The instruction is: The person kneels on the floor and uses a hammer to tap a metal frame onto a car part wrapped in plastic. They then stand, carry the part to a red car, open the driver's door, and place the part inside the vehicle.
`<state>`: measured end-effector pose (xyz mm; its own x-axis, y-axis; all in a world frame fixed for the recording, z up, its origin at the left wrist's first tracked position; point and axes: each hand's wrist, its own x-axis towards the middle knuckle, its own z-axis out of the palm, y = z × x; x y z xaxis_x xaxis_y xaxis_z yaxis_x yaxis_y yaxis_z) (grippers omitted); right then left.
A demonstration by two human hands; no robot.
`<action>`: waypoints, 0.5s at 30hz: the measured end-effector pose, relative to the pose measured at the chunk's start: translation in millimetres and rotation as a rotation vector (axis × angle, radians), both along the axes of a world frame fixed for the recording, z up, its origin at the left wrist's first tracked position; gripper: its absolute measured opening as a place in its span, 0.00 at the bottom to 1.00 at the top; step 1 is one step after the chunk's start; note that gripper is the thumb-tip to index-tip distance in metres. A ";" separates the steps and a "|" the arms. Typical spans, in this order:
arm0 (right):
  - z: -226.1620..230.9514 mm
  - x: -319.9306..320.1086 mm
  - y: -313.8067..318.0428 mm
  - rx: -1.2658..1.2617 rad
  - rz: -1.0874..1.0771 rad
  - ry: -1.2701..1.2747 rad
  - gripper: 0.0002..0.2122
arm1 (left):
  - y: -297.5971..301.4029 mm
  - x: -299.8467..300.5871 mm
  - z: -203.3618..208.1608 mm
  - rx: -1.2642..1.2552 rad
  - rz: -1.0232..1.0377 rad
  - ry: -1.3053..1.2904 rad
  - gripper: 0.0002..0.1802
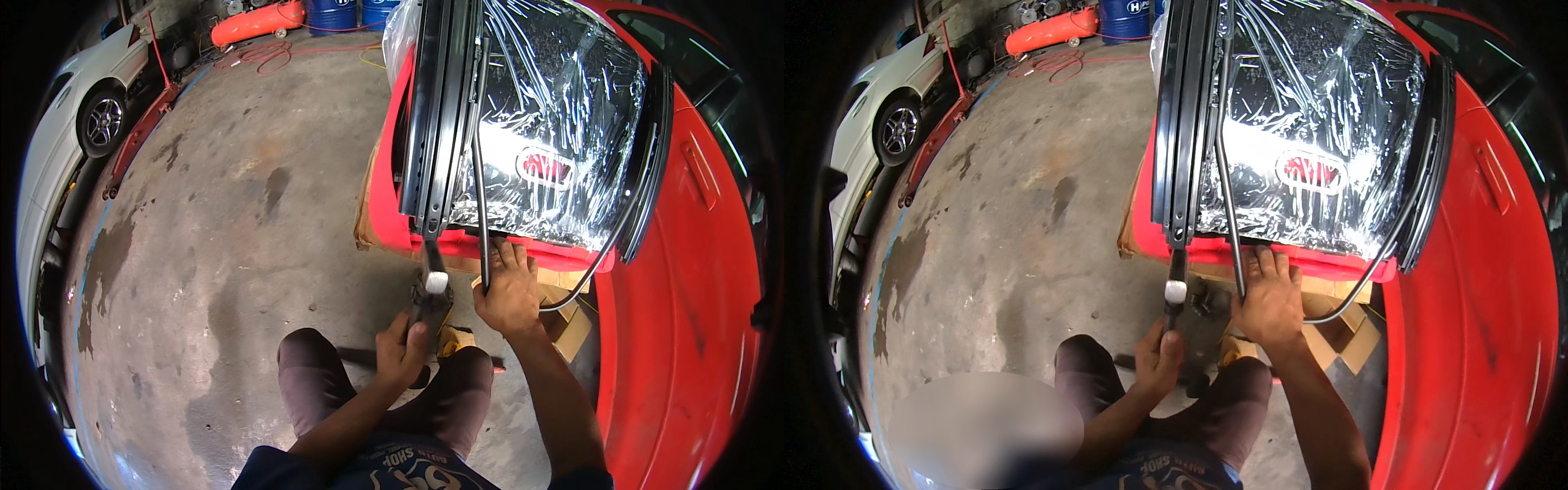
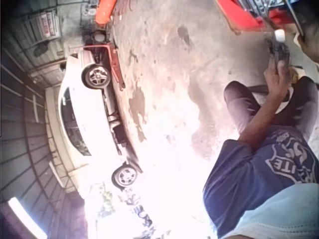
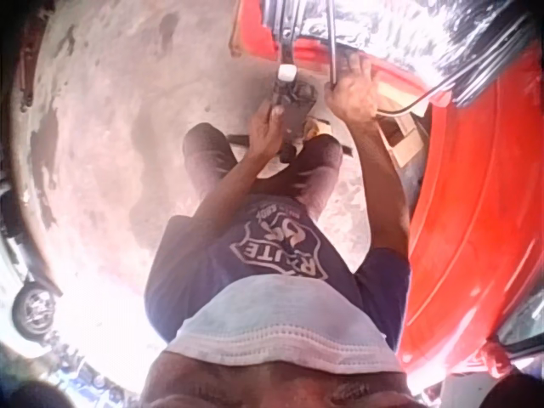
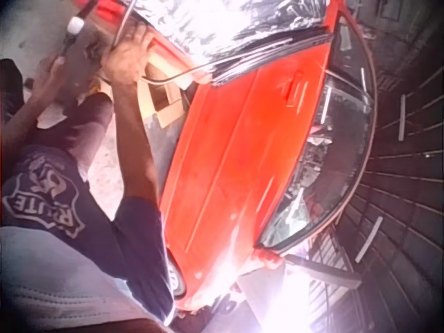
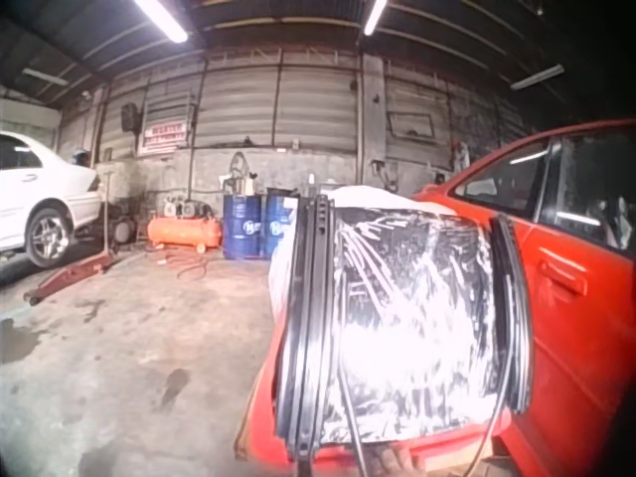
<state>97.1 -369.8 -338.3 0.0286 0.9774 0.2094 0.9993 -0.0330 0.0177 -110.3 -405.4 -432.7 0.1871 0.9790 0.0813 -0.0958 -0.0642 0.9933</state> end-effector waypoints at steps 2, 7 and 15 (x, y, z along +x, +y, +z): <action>-0.5 0.3 -0.5 0.001 0.001 0.010 0.34 | -5.9 -11.6 8.9 0.071 0.024 0.069 0.24; -1.8 0.0 -2.5 0.019 0.009 0.074 0.34 | 10.7 -4.2 15.6 0.039 0.057 0.060 0.23; 0.9 -0.1 -1.5 0.034 0.019 0.110 0.32 | 6.1 0.2 21.5 0.144 0.051 0.052 0.24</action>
<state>97.0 -371.3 -337.4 0.0349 0.9704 0.2390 0.9956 -0.0129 -0.0930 -110.0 -399.4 -411.2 0.1449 0.9662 0.2130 -0.0372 -0.2098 0.9770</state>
